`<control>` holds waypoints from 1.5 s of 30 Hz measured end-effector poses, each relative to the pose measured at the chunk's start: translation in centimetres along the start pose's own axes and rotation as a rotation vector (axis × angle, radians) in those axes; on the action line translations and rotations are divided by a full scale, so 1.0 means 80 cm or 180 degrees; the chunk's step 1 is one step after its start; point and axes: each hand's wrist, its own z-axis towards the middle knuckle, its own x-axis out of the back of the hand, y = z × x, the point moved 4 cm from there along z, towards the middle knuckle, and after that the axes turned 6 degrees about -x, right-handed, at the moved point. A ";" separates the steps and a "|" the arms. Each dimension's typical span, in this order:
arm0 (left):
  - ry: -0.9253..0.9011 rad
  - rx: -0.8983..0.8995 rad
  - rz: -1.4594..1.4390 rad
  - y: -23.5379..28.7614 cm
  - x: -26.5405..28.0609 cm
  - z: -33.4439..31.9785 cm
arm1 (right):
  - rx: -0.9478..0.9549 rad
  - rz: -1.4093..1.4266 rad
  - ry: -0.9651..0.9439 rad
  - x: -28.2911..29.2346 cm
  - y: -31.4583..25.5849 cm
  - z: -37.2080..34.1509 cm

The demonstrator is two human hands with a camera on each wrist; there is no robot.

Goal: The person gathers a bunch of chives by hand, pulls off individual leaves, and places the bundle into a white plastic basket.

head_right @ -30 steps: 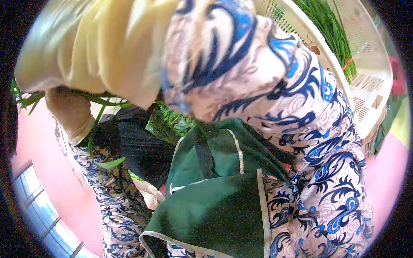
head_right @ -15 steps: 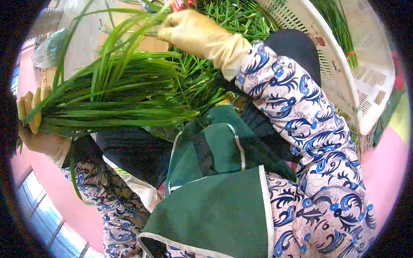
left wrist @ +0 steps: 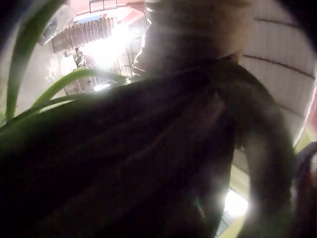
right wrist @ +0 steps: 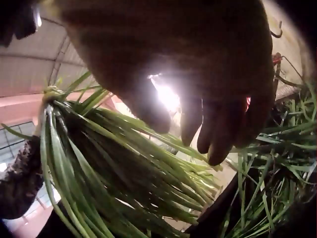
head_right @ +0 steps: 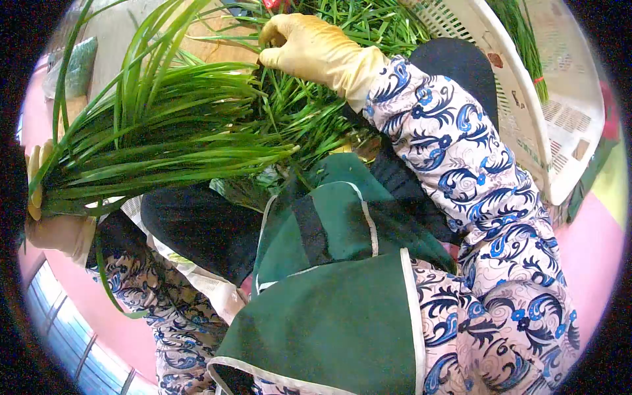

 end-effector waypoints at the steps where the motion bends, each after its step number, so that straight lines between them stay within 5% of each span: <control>1: -0.0004 0.0037 -0.0028 0.001 -0.003 -0.006 | 0.0205 0.0136 -0.0034 -0.004 -0.004 -0.001; 7: -0.1594 0.0542 -0.1267 -0.027 0.031 0.034 | 0.1269 -0.0188 0.0032 -0.046 -0.019 -0.019; 10: -0.2670 0.0458 -0.2317 -0.023 0.014 0.039 | 0.1237 -0.0437 -0.0071 -0.051 -0.022 -0.019; 20: -0.2323 0.0408 -0.2091 -0.033 0.004 0.023 | 0.1865 0.0712 0.0408 -0.039 -0.061 -0.035; 28: -0.1658 0.0310 -0.1561 -0.052 0.029 0.013 | 0.0998 -0.0522 -0.0148 -0.068 -0.011 -0.021; 40: -0.1102 0.0361 -0.1171 -0.077 0.072 -0.007 | 0.1489 0.0440 0.0779 -0.041 -0.040 -0.017; 45: -0.1029 0.0399 -0.1112 -0.084 0.086 -0.017 | 0.0990 0.0354 0.0428 -0.041 -0.037 -0.004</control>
